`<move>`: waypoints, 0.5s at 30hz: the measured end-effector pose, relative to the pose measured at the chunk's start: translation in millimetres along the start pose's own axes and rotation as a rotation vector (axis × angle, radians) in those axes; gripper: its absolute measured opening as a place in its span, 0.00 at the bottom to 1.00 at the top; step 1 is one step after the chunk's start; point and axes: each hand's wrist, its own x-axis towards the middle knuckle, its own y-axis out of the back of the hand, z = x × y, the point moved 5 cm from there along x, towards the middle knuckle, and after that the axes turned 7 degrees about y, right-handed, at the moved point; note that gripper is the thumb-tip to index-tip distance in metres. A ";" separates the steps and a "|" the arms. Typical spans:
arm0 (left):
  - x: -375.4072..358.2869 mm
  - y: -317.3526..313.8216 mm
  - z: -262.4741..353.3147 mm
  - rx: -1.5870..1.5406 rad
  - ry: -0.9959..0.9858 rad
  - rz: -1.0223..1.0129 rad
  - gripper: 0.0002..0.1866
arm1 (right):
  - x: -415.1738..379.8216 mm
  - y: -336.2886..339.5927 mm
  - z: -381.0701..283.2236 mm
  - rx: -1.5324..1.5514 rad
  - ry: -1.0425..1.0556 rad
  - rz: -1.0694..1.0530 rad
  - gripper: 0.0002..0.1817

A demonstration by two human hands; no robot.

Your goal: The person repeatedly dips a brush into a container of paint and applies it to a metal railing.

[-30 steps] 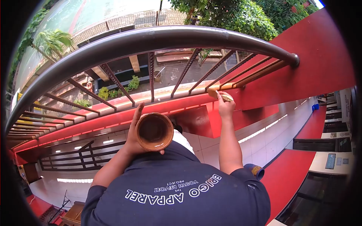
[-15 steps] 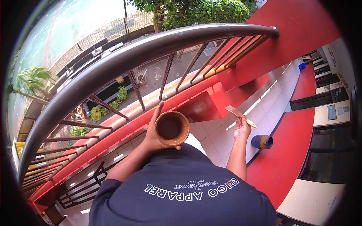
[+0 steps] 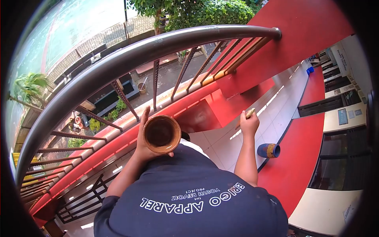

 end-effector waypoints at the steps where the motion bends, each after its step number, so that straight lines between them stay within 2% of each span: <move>1: 3.6 -1.6 4.2 0.011 0.019 0.030 0.82 | 9.5 -15.6 23.3 0.042 -0.002 -0.008 0.16; 4: 11.8 -7.3 1.3 0.077 -0.008 0.055 0.82 | 34.7 -5.0 -14.0 0.002 -0.004 -0.086 0.20; 5: 12.9 -13.3 -0.5 -0.001 0.045 0.102 0.83 | 38.9 -3.2 -18.8 0.033 -0.014 -0.121 0.22; 8: 19.7 -19.5 -6.0 0.021 0.019 0.054 0.84 | 47.1 -4.8 -15.3 0.110 0.135 -0.168 0.20; 9: 20.2 -23.7 -8.4 -0.024 0.056 0.044 0.84 | 47.7 -6.2 -10.6 0.097 0.096 -0.255 0.17; 12: 22.5 -24.1 -19.4 0.040 0.020 -0.071 0.81 | 44.9 -3.3 -5.3 0.109 0.036 -0.322 0.16; 15: 18.8 -15.9 -24.2 0.060 -0.015 -0.141 0.79 | 37.0 3.8 1.6 0.119 -0.004 -0.298 0.16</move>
